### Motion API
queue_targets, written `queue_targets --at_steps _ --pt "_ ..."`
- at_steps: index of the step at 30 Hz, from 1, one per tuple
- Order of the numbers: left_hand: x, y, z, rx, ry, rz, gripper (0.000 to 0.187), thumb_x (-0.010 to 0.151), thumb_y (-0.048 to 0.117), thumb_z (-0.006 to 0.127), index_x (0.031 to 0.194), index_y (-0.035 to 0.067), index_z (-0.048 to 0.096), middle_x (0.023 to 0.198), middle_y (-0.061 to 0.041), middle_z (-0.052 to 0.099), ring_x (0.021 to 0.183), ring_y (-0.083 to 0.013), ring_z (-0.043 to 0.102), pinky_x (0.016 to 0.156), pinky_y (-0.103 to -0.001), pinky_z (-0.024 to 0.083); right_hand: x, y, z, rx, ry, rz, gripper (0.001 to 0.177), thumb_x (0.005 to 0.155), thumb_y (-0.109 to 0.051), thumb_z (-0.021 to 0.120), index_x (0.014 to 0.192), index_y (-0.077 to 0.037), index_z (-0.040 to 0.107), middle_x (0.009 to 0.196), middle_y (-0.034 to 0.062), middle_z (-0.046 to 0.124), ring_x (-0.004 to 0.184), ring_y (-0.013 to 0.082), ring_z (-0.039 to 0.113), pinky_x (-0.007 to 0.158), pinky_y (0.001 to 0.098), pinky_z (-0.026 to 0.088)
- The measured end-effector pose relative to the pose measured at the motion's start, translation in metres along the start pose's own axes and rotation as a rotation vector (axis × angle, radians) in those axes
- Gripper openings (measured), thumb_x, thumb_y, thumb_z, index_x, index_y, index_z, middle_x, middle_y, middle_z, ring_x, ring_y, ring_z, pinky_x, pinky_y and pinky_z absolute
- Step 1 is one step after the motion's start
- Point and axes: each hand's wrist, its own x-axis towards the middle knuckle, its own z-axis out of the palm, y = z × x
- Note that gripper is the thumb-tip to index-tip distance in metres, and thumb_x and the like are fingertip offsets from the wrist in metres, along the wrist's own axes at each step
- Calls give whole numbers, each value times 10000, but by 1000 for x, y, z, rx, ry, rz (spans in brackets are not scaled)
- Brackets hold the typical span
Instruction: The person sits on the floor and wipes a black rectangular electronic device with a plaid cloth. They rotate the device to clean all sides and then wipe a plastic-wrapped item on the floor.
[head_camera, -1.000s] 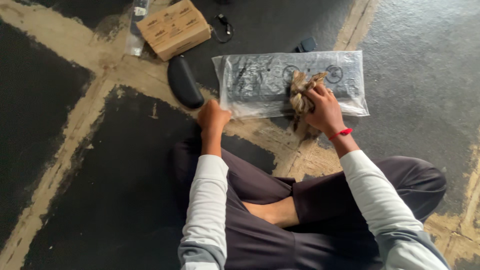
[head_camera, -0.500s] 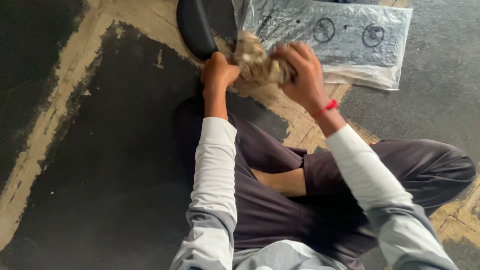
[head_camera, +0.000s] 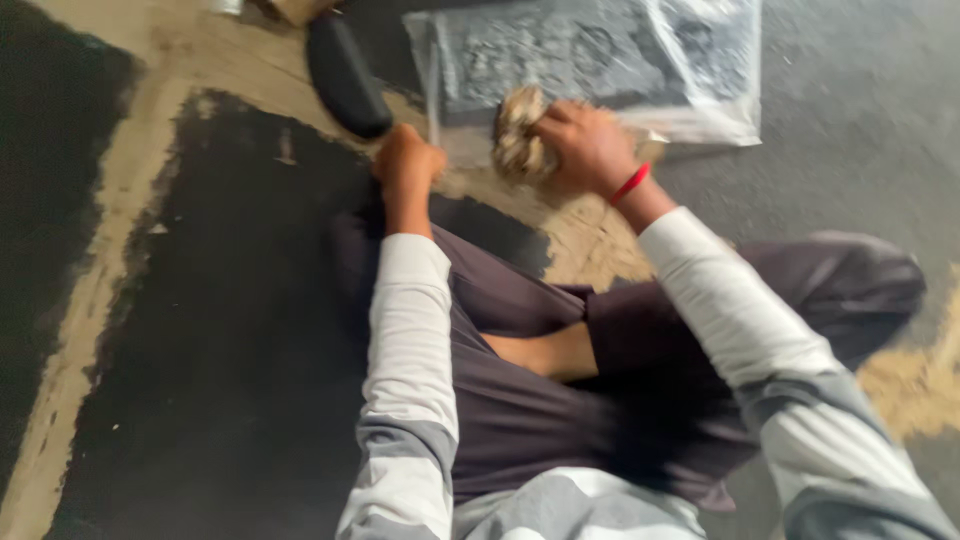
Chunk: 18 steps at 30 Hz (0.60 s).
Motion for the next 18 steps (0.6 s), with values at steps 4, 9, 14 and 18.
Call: queue_targets --at_steps 4,9,14,18 --pt "-11 2 -9 -88 -49 -38 141 764 166 748 802 32 764 782 -140 774 796 -264 799 737 -383 606 -54 96 -41 -191 -116 176 586 699 -447 927 1032 -25 695 1112 178 676 1011 389 677 841 477 574" --pt "-13 0 -5 -51 50 5 129 777 150 750 828 32 758 838 -154 774 851 -285 791 787 -388 610 -135 164 -91 -208 -35 711 438 798 -422 897 1001 -57 764 1028 202 724 905 401 703 789 498 562" --pt "-23 2 6 70 626 241 322 633 159 818 909 37 708 972 -206 713 898 -431 699 749 -525 563 -129 172 -105 -121 396 632 274 773 -136 781 1037 -64 788 1041 189 746 951 390 717 814 457 583" --pt "-51 25 11 -191 491 485 232 832 232 788 950 73 667 969 -151 710 939 -372 677 782 -497 526 -74 122 -92 -161 250 455 553 626 -269 977 1007 3 683 924 238 695 848 469 665 726 522 548"
